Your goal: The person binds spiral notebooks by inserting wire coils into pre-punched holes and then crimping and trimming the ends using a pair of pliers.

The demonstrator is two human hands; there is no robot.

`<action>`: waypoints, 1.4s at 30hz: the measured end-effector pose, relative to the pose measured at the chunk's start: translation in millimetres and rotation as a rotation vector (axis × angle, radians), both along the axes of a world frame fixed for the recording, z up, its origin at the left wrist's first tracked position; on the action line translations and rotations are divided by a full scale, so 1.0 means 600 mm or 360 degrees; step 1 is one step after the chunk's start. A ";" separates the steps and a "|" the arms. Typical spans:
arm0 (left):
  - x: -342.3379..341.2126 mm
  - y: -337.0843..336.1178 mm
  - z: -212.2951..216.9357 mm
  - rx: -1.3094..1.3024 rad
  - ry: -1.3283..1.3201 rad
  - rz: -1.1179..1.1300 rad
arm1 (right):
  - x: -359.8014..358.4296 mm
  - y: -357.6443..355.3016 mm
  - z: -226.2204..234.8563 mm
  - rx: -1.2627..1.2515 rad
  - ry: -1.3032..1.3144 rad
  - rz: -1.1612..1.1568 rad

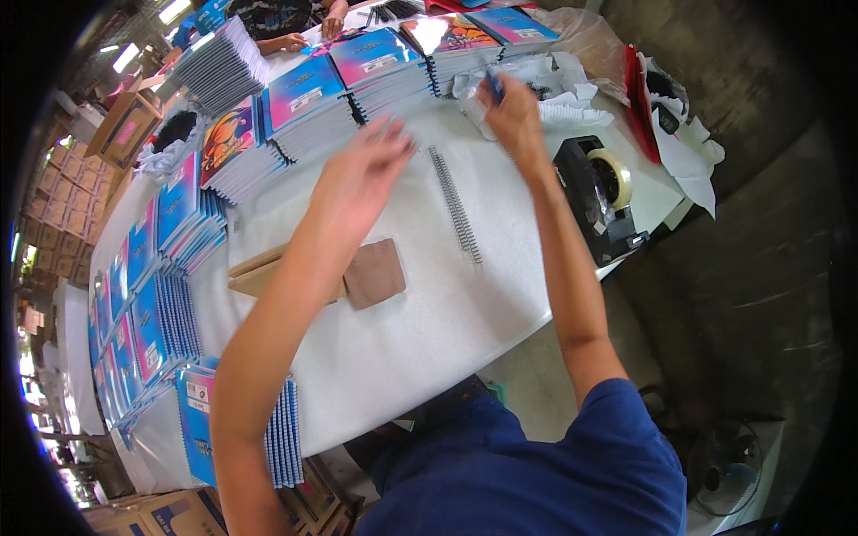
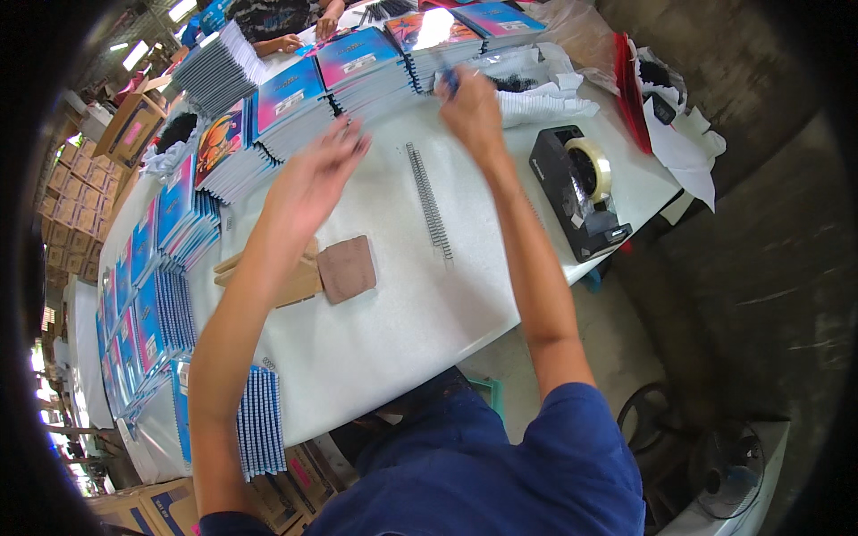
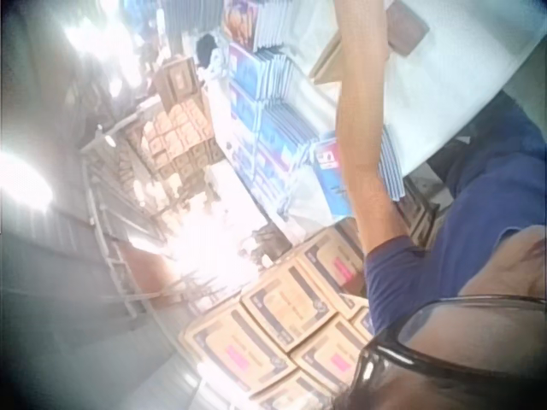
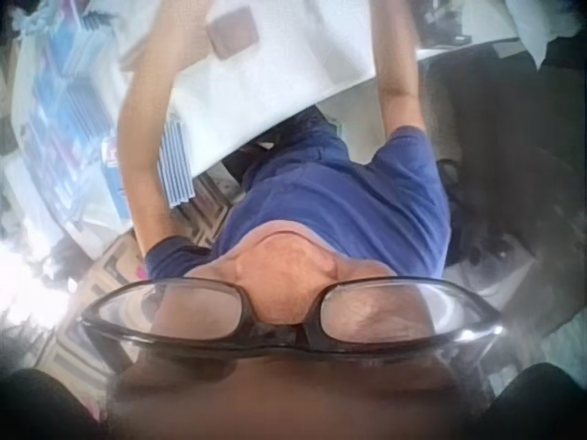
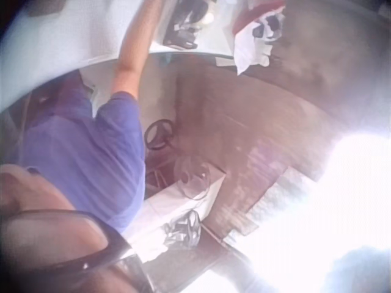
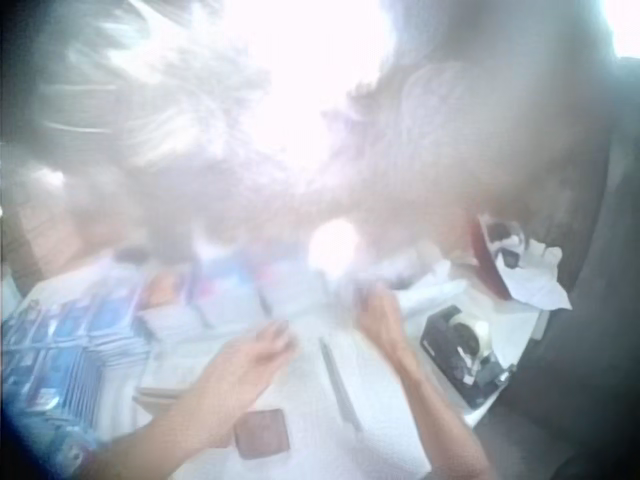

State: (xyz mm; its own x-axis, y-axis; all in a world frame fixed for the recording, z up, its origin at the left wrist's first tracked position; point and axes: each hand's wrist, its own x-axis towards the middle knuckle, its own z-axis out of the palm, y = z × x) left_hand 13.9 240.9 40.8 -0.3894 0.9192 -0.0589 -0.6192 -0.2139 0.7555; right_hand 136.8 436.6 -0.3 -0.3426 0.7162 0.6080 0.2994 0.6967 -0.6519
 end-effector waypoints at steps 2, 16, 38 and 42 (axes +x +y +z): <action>-0.027 0.133 0.028 0.0112 -0.0078 -0.0080 | -0.005 0.065 0.038 0.0065 0.0099 -0.0082; -0.066 -0.301 0.004 -0.0561 0.2647 0.1387 | -0.034 -0.327 -0.028 -0.0739 -0.0310 0.1595; 0.196 -0.666 -0.305 -0.1101 0.0778 0.2417 | -0.219 -0.574 -0.181 -0.0207 -0.0684 0.2117; 0.192 -0.683 -0.318 -0.1064 0.0785 0.2396 | -0.231 -0.578 -0.179 -0.0157 -0.0790 0.2136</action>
